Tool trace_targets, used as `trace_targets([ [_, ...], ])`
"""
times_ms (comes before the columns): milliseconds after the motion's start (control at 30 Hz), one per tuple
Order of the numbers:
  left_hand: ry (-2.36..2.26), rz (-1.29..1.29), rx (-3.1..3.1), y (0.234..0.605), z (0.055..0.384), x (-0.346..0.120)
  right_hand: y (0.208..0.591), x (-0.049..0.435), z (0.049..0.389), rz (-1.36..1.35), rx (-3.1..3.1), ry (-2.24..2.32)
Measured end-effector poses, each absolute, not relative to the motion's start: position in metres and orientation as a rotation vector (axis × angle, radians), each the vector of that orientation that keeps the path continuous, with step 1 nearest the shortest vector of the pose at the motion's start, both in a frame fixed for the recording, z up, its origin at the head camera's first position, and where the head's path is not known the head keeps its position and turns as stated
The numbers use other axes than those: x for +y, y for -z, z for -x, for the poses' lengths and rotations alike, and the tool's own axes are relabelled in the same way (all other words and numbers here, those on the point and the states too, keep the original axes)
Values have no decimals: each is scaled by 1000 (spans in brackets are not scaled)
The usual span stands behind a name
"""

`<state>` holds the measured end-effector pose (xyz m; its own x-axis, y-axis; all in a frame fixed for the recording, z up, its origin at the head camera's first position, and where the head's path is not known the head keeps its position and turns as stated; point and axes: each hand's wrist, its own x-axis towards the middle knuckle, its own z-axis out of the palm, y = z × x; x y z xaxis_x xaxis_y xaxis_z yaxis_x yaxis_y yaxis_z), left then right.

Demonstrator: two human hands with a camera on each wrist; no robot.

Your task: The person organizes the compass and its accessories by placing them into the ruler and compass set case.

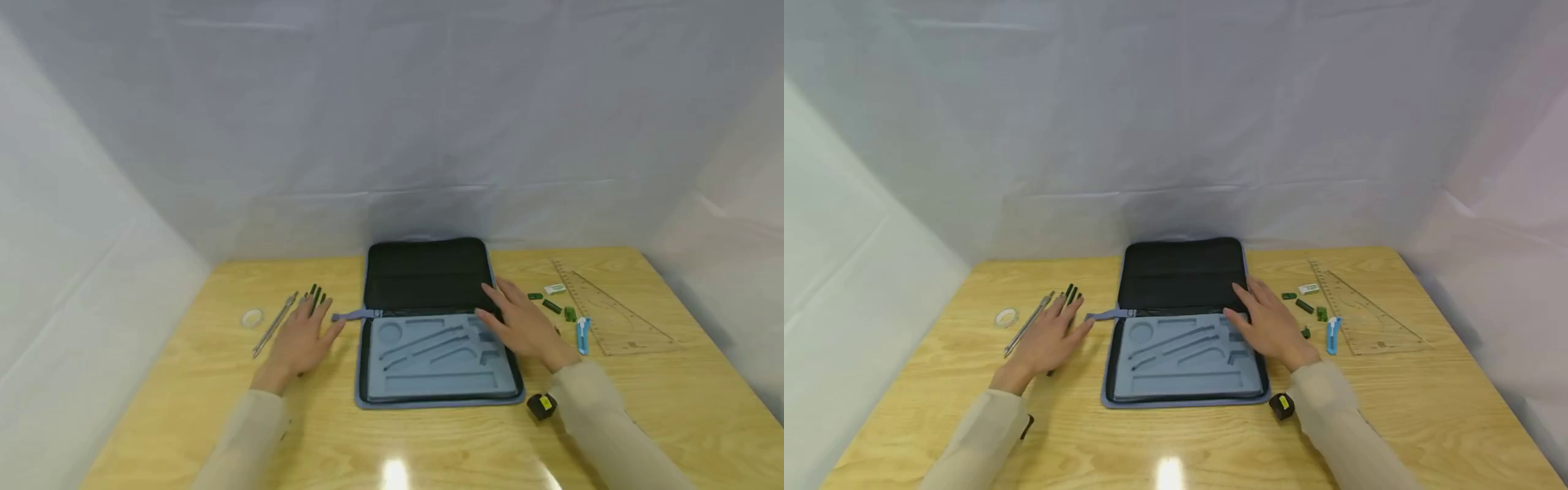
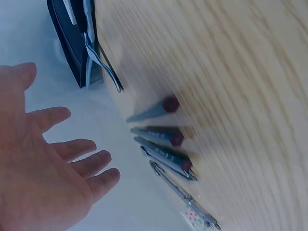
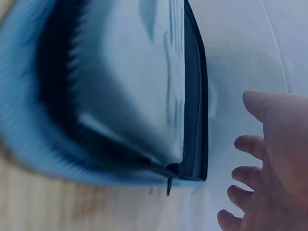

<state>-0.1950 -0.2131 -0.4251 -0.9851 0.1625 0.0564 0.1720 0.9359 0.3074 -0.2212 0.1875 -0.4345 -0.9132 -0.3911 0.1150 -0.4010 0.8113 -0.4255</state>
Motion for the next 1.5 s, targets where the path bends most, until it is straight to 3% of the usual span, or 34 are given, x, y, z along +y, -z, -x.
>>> trace_targets([
  [1500,573,90,-3055,424,170,-246,412,56,227,-1013,-3024,-634],
])
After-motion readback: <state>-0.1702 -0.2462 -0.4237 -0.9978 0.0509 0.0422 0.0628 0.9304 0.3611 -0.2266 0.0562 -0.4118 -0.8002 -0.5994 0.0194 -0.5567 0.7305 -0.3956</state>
